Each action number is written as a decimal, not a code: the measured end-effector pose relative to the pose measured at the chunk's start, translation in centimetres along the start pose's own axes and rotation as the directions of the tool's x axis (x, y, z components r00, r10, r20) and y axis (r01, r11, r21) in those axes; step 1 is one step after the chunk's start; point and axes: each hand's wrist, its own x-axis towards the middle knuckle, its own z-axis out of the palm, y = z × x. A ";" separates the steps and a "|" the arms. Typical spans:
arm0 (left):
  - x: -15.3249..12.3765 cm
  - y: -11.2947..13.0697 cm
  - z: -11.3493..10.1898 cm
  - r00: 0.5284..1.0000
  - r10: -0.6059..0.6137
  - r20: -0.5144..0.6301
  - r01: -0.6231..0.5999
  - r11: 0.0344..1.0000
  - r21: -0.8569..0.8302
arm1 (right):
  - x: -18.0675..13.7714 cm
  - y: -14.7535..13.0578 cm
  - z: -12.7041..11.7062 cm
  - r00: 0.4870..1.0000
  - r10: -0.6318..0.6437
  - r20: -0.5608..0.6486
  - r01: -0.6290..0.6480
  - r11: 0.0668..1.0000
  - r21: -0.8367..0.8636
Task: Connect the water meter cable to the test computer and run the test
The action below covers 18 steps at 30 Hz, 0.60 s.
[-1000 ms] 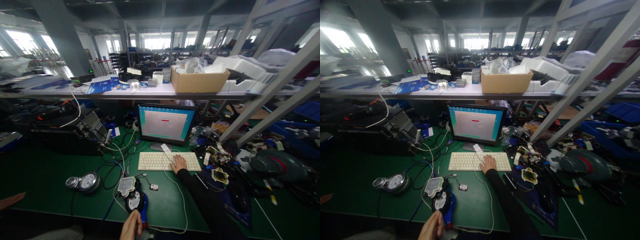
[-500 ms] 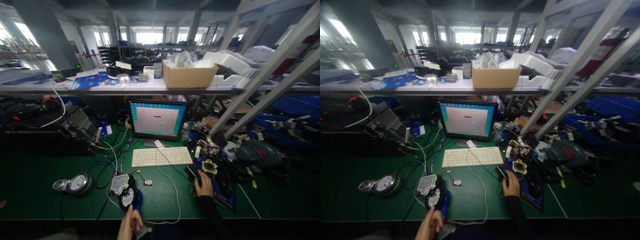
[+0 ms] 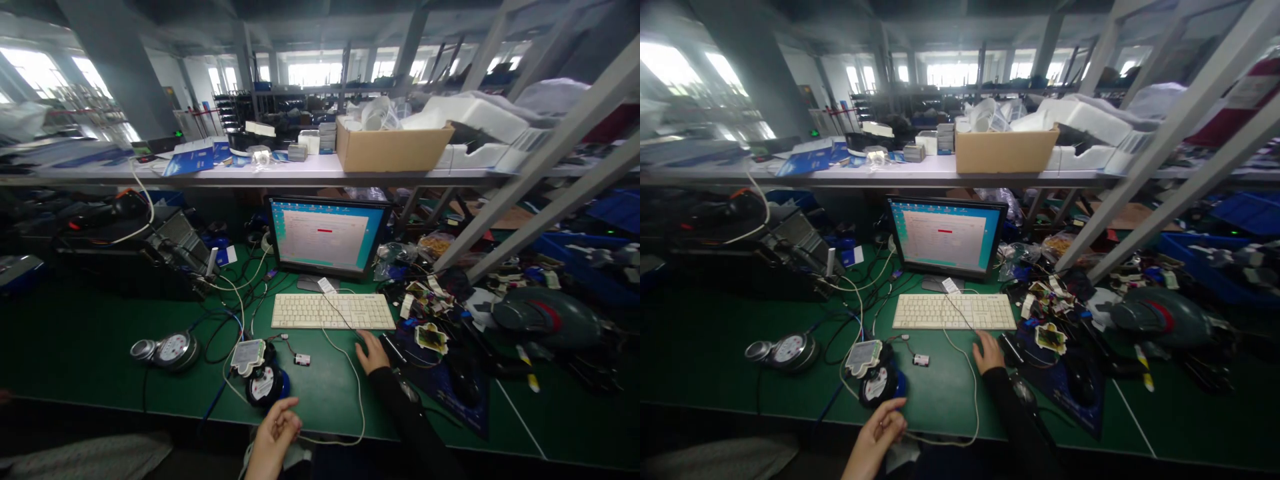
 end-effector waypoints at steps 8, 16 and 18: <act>-1.0 -0.8 -2.4 0.997 -0.042 -0.059 0.037 0.996 -0.085 | 11.2 -12.0 7.3 0.909 -0.241 0.340 0.232 0.970 0.067; -3.2 -1.3 -5.8 0.936 -0.051 -0.348 -0.033 0.972 -0.231 | 15.0 -21.4 15.3 0.742 -0.302 0.599 0.321 0.944 0.079; -3.6 -1.5 -7.1 0.918 -0.070 -0.391 -0.037 0.965 -0.260 | 15.5 -22.5 17.1 0.737 -0.257 0.625 0.290 0.956 0.050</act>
